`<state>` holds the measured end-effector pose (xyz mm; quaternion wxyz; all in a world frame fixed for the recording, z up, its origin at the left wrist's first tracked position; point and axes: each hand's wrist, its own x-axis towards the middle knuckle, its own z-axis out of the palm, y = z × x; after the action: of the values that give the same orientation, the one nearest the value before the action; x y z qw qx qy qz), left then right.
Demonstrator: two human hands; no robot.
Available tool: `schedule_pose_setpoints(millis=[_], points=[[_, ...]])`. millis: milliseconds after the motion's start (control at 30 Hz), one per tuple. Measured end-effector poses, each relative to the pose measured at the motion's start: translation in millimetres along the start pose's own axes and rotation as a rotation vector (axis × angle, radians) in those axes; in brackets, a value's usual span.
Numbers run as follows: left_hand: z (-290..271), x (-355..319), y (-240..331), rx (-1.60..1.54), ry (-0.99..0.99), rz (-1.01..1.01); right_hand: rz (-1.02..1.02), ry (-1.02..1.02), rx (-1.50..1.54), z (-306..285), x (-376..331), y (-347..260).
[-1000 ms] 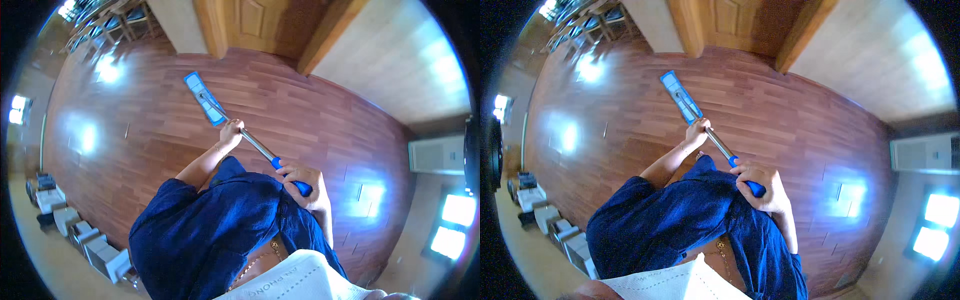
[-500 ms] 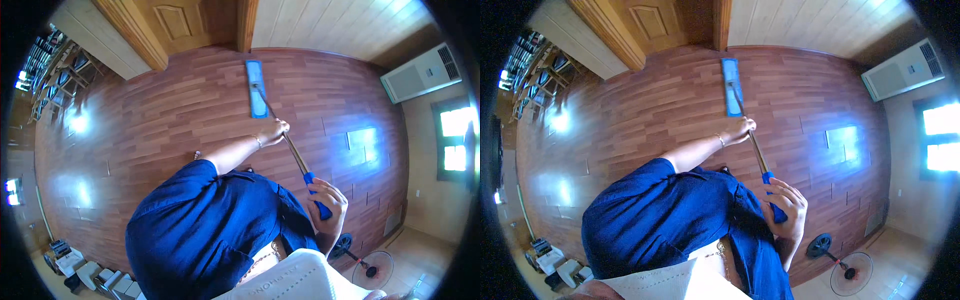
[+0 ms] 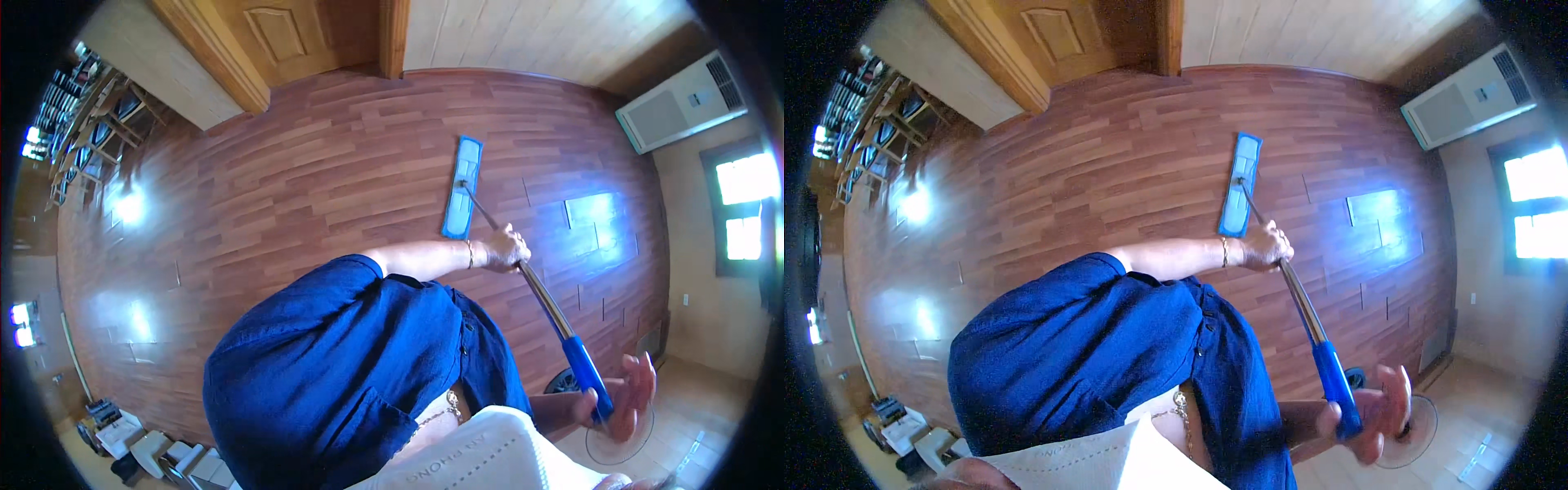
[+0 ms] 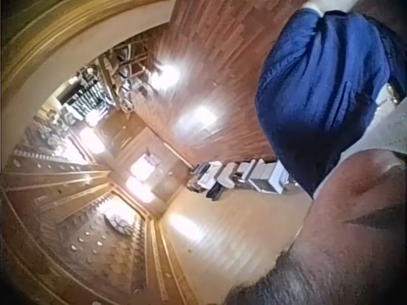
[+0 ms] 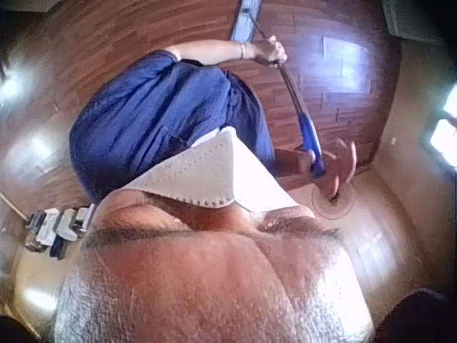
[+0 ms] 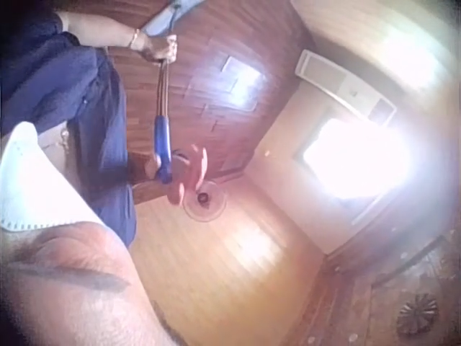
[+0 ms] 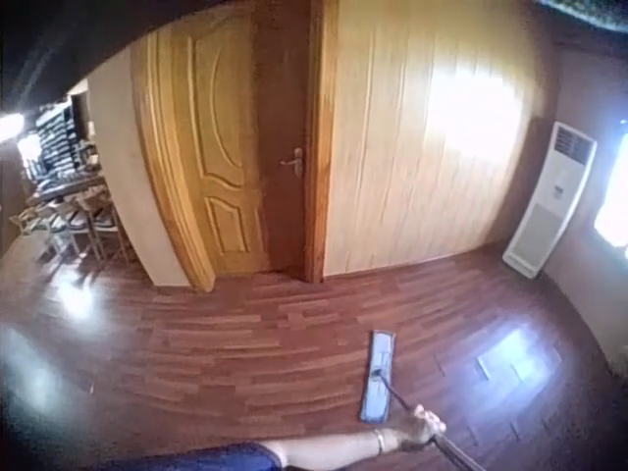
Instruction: Mopping a wooden floor in a large room using a flat mop.
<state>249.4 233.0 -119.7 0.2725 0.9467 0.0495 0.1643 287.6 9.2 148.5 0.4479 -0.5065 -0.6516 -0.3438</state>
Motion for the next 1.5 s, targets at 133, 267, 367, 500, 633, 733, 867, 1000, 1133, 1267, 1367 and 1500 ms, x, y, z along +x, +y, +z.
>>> schedule_pose_setpoints(millis=[133, 267, 367, 500, 633, 733, 867, 1000, 1133, 1267, 1367, 1500], points=[[-4, -19, 27, 0.063, 0.006, 0.055, -0.252, 0.191, -0.073, -3, 30, -9], [-28, -59, 51, -0.007, 0.091, -0.033, -0.355, 0.118, -0.045, -31, 35, 8], [-38, -102, 57, 0.067, 0.170, -0.115, -0.373, 0.096, 0.208, -16, 28, 18], [-50, -135, 47, 0.152, 0.221, -0.324, -0.421, 0.021, 0.611, 19, 28, 47], [-64, -185, 38, 0.182, 0.362, -0.489, -0.352, -0.057, 0.845, 50, 13, 42], [-70, -231, 31, 0.241, 0.483, -0.612, -0.075, -0.124, 1.087, 94, 5, 6], [-74, -301, 18, 0.288, 0.487, -0.870, 0.115, -0.456, 1.562, 144, -11, -47], [-65, -387, 5, 0.438, 0.539, -1.105, 0.290, -0.809, 1.708, 177, -29, -97], [-52, -466, -2, 0.495, 0.537, -1.457, 0.161, -0.970, 1.873, 224, -57, -147], [-33, -536, 19, 0.283, 0.626, -1.647, -0.041, -1.152, 1.760, 242, -84, -196], [-17, -576, 33, 0.343, 0.749, -1.764, -0.048, -1.278, 1.716, 250, -95, -224], [1, -613, 62, 0.450, 0.746, -1.752, 0.142, -1.481, 1.724, 233, -109, -244]])
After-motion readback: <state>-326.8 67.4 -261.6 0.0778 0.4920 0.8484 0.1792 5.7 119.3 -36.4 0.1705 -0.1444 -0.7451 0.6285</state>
